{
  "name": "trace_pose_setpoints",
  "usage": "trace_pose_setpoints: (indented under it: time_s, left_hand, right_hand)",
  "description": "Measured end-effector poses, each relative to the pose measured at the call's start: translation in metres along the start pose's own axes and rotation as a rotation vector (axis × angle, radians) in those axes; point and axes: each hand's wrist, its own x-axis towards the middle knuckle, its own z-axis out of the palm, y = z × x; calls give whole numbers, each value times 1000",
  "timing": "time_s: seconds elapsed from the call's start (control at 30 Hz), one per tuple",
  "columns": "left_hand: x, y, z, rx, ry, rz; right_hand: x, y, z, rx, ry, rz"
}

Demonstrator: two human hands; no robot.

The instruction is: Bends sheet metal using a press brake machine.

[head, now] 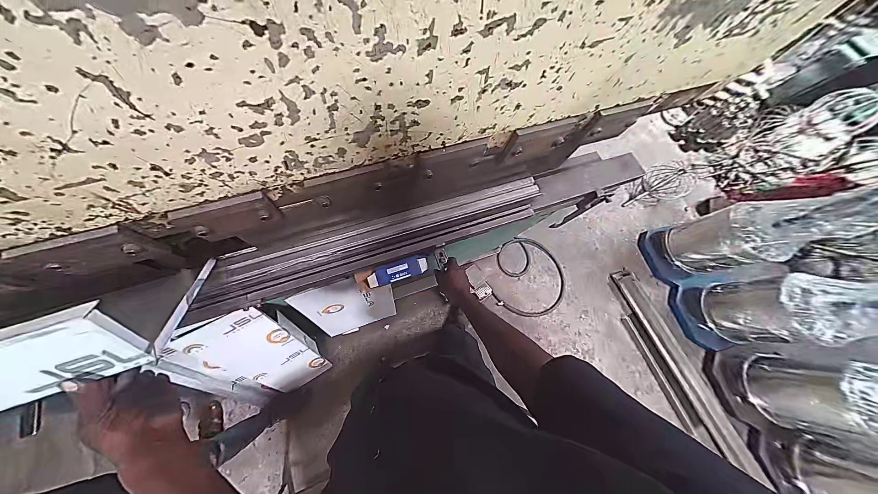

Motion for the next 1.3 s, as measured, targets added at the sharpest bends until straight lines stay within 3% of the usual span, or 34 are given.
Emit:
trace_pose_setpoints:
  time_s: [0.13, 0.23, 0.37, 0.57, 0.9, 1.3]
  left_hand:
    - [16, 16, 21, -29, -73, 35]
    - [31, 12, 10, -35, -101, 45]
    - [9, 19, 14, 215, 70, 54]
    - [36, 8, 11, 24, 109, 81]
    - [37, 16, 24, 78, 194, 53]
    - [49, 26, 35, 16, 135, 99]
  right_hand:
    - [5, 3, 4, 4, 6, 13]
    - [4, 3, 4, 0, 19, 13]
    - [-11, -7, -2, -15, 11, -43]
    - [-5, -5, 4, 46, 44, -48]
    - [-3, -4, 6, 46, 23, -38]
    - [-1, -4, 6, 67, 21, -17]
